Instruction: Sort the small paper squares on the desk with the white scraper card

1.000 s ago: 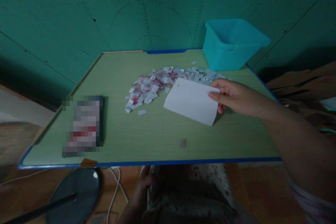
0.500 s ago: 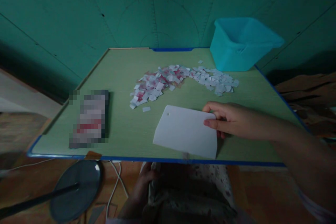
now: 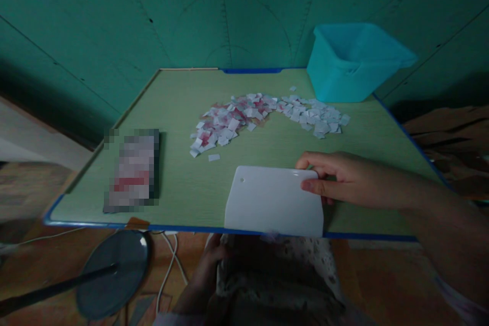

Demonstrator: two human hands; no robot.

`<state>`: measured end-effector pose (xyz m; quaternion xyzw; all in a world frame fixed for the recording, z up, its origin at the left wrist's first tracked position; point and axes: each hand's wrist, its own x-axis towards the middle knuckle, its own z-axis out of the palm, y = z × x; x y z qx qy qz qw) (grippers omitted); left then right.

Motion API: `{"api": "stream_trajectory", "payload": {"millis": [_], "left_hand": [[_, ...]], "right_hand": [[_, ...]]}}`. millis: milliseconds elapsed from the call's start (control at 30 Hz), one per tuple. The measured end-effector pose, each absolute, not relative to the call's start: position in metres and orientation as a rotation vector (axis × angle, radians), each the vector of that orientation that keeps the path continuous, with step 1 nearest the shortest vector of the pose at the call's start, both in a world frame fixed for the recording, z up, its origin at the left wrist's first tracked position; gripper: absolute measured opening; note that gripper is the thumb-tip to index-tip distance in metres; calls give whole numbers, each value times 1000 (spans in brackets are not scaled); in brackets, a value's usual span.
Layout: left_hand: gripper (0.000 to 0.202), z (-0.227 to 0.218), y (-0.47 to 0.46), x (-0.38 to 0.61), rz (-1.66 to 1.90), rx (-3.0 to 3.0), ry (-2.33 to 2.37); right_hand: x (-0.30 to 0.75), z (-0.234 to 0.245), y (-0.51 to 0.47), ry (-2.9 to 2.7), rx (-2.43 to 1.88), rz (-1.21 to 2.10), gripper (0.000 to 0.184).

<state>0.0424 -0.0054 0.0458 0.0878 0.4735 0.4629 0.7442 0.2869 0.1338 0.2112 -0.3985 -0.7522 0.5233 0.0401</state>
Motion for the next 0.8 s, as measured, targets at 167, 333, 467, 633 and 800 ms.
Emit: {"api": "stream_trajectory", "payload": {"millis": [167, 333, 467, 633, 800], "left_hand": [[32, 49, -4, 42, 1018, 217, 1087], [39, 47, -4, 43, 1000, 186, 1083], [38, 45, -4, 43, 1009, 206, 1082], [37, 45, -4, 42, 995, 180, 1004], [39, 45, -2, 41, 979, 169, 1056]], "right_hand": [[285, 216, 132, -2411, -1213, 1535, 21], [290, 216, 135, -2202, -1215, 1381, 19], [295, 214, 145, -1823, -1236, 1112, 15], [301, 217, 156, -1526, -1236, 703, 15], [306, 211, 162, -1563, -1286, 388, 19]]}}
